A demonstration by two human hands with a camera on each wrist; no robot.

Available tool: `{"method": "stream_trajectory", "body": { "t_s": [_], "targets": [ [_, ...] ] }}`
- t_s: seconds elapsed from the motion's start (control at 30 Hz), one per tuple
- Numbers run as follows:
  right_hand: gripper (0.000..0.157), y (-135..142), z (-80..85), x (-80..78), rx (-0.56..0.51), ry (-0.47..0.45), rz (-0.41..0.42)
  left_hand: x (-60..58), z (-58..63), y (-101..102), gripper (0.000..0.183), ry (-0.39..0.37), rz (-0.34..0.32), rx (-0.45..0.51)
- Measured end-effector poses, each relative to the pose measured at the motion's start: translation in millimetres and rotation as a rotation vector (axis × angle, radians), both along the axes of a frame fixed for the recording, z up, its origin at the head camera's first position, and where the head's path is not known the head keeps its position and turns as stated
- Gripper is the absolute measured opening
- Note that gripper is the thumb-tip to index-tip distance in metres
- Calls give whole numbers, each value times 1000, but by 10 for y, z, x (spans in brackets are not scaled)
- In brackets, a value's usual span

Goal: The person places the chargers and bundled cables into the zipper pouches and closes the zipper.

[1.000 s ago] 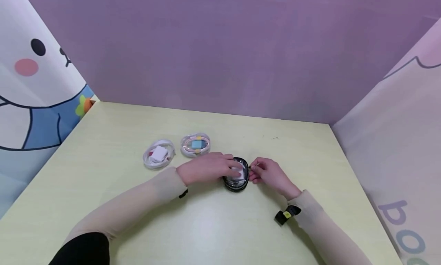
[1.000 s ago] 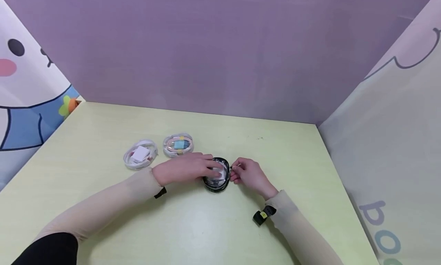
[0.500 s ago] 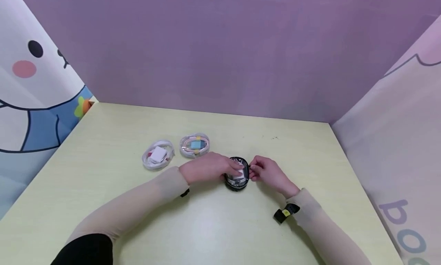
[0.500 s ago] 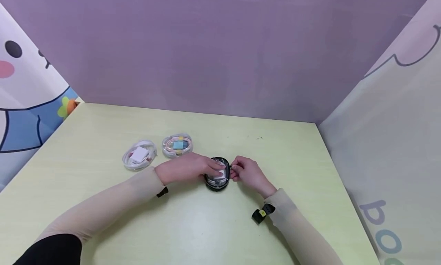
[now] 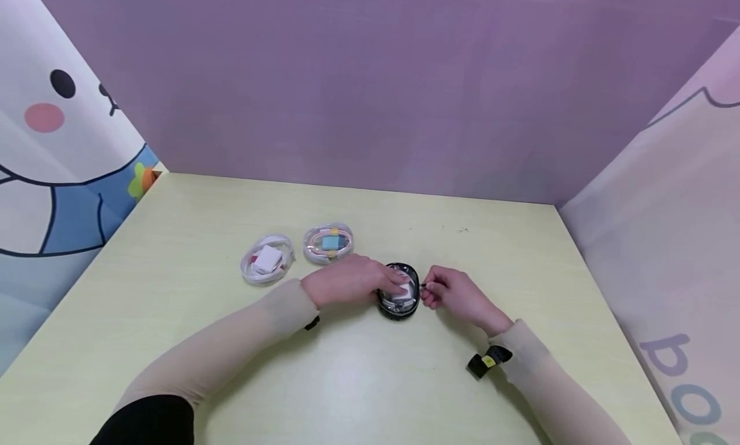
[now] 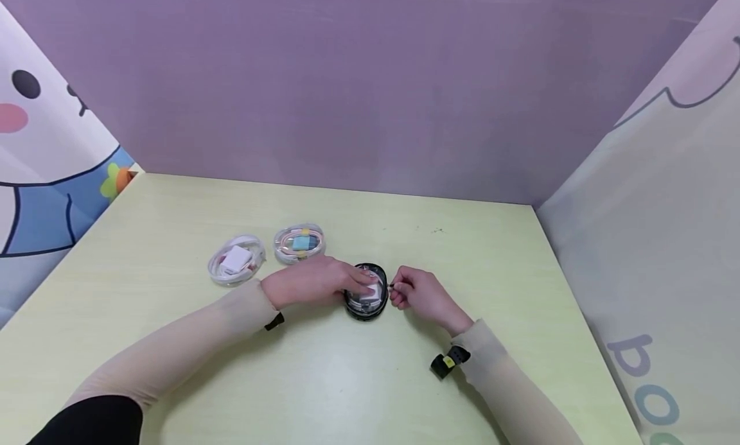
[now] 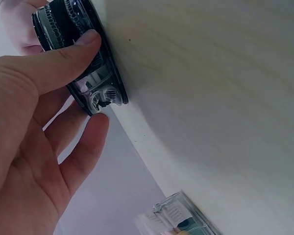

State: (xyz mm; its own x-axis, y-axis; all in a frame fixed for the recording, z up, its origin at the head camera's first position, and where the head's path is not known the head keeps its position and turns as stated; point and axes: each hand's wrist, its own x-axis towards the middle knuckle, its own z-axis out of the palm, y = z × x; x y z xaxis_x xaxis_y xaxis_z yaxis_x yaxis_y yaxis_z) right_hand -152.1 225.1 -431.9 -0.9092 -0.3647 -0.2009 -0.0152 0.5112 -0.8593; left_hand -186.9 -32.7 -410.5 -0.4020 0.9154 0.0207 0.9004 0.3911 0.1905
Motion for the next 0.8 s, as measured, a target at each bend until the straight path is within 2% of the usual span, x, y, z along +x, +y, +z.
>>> {"method": "stream_trajectory", "body": {
  "t_s": [0.27, 0.53, 0.7, 0.8],
  "targets": [
    [18, 37, 47, 60, 18, 0, 70, -11, 3, 12, 53, -29, -4, 11],
    [19, 59, 47, 88, 16, -12, 151, -29, 6, 9, 53, -24, 3, 4],
    [19, 65, 59, 76, 6, -54, 194, -37, -1, 15, 52, -16, -8, 18],
    [18, 58, 64, 78, -6, -87, 251, -36, 1, 16, 51, -23, -3, 20]
  ]
}}
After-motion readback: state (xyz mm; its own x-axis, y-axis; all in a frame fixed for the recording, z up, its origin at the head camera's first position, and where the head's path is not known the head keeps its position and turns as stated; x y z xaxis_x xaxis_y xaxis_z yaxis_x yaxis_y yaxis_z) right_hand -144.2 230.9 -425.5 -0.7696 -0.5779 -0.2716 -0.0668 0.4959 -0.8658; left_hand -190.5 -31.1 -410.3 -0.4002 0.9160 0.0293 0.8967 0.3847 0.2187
